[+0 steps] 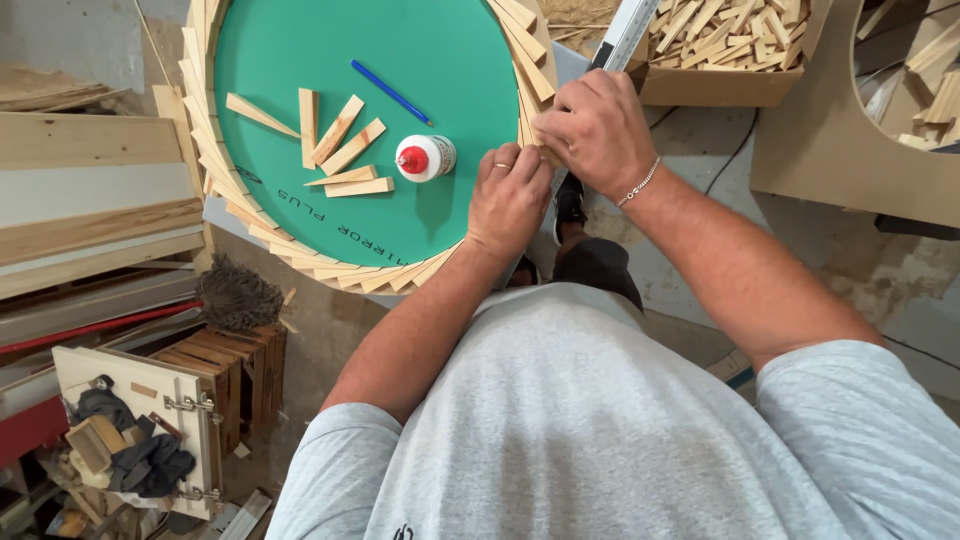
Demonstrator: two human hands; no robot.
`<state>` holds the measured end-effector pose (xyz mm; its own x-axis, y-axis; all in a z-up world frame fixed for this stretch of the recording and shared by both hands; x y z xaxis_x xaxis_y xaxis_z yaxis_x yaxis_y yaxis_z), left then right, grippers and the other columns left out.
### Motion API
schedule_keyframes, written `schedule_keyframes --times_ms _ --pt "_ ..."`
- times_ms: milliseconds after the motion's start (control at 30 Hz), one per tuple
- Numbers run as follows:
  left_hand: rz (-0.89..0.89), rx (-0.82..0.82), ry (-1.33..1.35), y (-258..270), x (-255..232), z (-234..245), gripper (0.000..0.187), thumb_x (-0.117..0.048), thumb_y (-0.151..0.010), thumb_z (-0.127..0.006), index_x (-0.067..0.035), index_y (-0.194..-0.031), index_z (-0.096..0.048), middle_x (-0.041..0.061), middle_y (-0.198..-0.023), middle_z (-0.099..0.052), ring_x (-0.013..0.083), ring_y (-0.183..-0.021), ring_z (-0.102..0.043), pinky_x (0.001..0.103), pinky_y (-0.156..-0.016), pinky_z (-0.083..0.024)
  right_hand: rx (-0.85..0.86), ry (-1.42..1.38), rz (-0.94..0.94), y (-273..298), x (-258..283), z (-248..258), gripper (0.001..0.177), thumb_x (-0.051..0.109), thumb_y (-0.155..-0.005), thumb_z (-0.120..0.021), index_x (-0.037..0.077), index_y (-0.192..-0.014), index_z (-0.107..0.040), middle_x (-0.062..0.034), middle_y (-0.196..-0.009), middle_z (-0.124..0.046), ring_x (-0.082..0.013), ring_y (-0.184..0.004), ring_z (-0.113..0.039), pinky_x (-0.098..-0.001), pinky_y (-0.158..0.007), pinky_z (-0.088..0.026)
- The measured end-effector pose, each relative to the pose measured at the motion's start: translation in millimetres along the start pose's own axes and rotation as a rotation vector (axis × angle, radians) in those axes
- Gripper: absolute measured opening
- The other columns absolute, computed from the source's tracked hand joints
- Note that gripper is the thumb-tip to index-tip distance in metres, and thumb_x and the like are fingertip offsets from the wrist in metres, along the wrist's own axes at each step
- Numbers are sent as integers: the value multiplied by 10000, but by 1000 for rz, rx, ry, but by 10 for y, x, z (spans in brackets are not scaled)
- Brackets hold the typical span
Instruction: Apply glue to small wooden blocks and attach them to a circular frame
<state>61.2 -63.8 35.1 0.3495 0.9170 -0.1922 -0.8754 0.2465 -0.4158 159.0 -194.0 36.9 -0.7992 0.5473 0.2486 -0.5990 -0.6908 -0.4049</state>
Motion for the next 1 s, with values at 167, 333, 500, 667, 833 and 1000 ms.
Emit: schedule_keyframes --times_ms 167,333,500,667,833,1000 --pt "-1 21 -17 28 0 -45 69 -76 -786 -660 -100 -829 -612 74 -859 -520 298 -845 -534 426 -786 -471 79 60 17 -28 3 4 286 272 -985 -709 190 -724 -627 21 -764 -502 -231 -784 -470 -386 -674 -355" --pt "-18 2 20 10 29 -23 55 -136 -829 -628 -92 -804 -605 87 -841 -524 318 -818 -524 451 -749 -458 71 -168 -89 98 -71 28 123 168 -940 -800 172 -1062 -785 -25 -1005 -669 -281 -887 -569 -422 -765 -426" --pt "14 -177 -40 179 75 -248 83 -125 -880 -633 -156 -804 -629 47 -843 -552 295 -864 -603 395 -795 -500 106 -205 -161 346 -161 -365 243 284 -978 -781 265 -1220 -785 -38 -955 -637 -305 -931 -643 -436 -848 -525" --pt "14 -268 -55 205 90 -332 105 -87 -883 -582 -144 -807 -626 45 -782 -493 295 -806 -586 385 -779 -502 111 -150 -139 350 -169 -369 170 326 -1003 -807 322 -1172 -801 5 -910 -585 -261 -917 -625 -395 -852 -525" --pt "-5 -282 -24 167 94 -220 125 -76 -883 -589 -137 -777 -614 63 -778 -496 309 -790 -577 392 -772 -503 140 -204 -249 298 -97 -250 205 296 -978 -826 276 -1178 -787 -22 -957 -640 -275 -936 -655 -406 -852 -543" --pt "-32 -241 29 174 130 -186 123 -129 -835 -634 -130 -717 -601 54 -772 -495 298 -785 -572 401 -762 -499 295 -490 -917 590 -165 -420 233 377 -939 -774 241 -1110 -694 17 -985 -721 -163 -938 -692 -349 -836 -547"
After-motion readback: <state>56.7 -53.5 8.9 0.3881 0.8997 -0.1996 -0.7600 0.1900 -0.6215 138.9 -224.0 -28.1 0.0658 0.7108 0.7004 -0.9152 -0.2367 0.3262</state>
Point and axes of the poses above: each hand's wrist, its own y-axis away from the middle knuckle, its own z-axis out of the back of the hand, x = y × z, the point moved 2 cm from there along -y, towards the middle knuckle
